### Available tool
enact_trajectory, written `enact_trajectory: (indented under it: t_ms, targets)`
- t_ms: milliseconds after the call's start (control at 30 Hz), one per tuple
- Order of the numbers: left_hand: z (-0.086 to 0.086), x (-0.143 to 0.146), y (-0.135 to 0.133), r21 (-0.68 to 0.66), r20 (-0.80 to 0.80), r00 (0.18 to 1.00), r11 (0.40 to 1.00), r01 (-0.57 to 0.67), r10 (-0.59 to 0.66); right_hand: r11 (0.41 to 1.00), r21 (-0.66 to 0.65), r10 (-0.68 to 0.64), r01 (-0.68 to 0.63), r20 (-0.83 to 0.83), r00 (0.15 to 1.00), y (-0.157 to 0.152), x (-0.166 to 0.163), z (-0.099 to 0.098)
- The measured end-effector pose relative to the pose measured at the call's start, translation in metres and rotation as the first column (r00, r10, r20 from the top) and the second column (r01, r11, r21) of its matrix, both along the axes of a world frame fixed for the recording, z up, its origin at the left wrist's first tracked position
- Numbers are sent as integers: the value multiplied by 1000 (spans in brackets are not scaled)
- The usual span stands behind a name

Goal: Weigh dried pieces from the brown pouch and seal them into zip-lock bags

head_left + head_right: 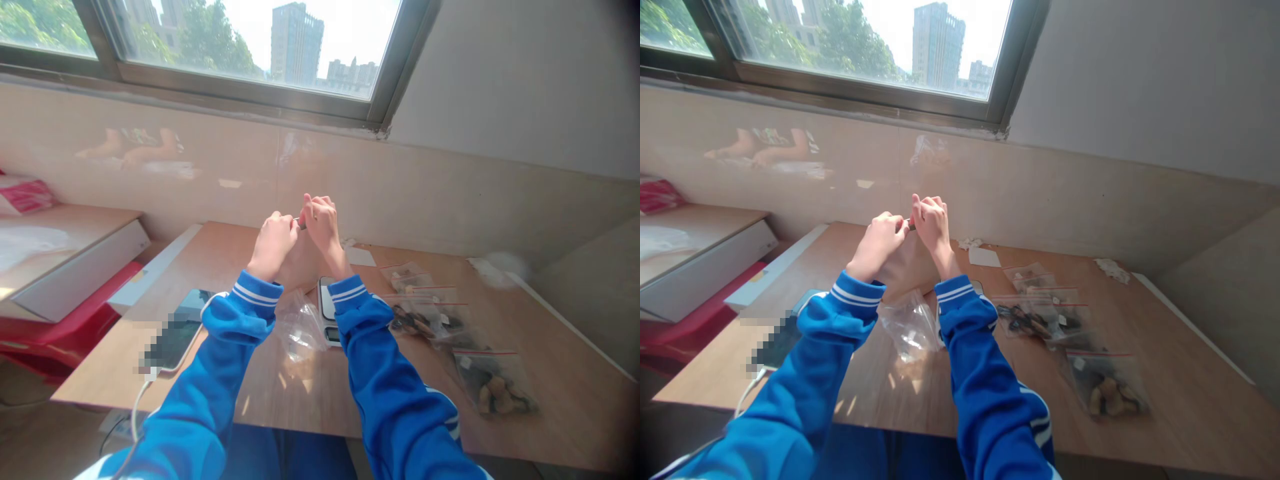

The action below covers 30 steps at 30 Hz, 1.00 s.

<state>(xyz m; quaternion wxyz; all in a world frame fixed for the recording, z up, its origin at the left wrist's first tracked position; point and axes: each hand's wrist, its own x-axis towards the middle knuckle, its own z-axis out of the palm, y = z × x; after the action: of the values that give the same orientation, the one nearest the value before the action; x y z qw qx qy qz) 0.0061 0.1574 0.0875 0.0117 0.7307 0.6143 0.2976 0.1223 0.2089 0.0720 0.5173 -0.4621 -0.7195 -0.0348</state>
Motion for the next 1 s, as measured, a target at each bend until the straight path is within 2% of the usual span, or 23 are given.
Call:
enact_trajectory:
  t_ms: [67,100,167,200,267,300,367,433,467,500,533,567,600,667,700,767,800,867,933,1000]
  targets:
    - [-2,-2,5,58,52,999,998,8,-11,1000,26,14,-11,-120,993,-20,12,-8]
    - [-3,-2,7,104,90,996,994,14,-24,1000,-7,3,-5,-191,982,-32,20,-17]
    - [-3,-4,8,234,168,983,972,39,-80,981,-187,-9,-44,-275,962,-57,36,-42]
    - [-4,-5,7,306,195,973,950,55,-119,944,-317,9,-93,-258,966,-69,45,-57]
    - [-7,-8,-2,431,232,955,900,68,-183,812,-568,31,-136,-191,981,-93,60,-90]
    - [-13,-10,-11,468,252,948,882,55,-193,714,-679,74,-171,-170,983,-104,66,-104]
    - [-35,-14,-34,485,364,920,873,-53,-146,568,-784,169,-253,-190,967,-122,72,-126]
    - [-73,-19,-66,370,547,837,898,-236,-6,484,-809,241,-334,-244,939,-135,72,-134]
    - [-95,-21,-83,234,635,765,917,-323,108,456,-809,268,-372,-274,924,-140,70,-133]
    - [-118,-24,-100,38,679,698,938,-345,229,427,-804,294,-412,-307,905,-143,67,-131]
    - [-139,-25,-116,-180,677,654,937,-298,338,399,-794,323,-458,-346,881,-145,64,-128]
    - [-157,-27,-130,-350,650,614,894,-281,447,373,-775,353,-510,-390,850,-147,60,-124]
    - [-171,-28,-142,-442,625,595,858,-263,505,350,-745,379,-568,-442,813,-149,56,-121]
    - [-185,-29,-155,-451,686,571,880,-151,450,309,-664,401,-681,-558,726,-152,48,-116]
    - [-186,-28,-157,-446,753,516,893,-57,409,290,-623,398,-726,-612,684,-154,45,-115]
    - [-181,-26,-154,-425,872,329,894,145,361,273,-557,380,-784,-687,620,-159,38,-114]
    - [-177,-24,-150,-412,905,220,882,231,365,292,-534,375,-793,-699,609,-162,36,-114]
    - [-169,-18,-144,-369,922,32,850,375,387,378,-519,372,-767,-673,639,-168,32,-113]
    - [-163,-12,-140,-304,917,-87,823,479,389,459,-539,378,-706,-601,704,-173,29,-113]
    - [-160,-7,-141,-243,917,-139,800,548,374,494,-566,411,-659,-516,752,-176,27,-113]
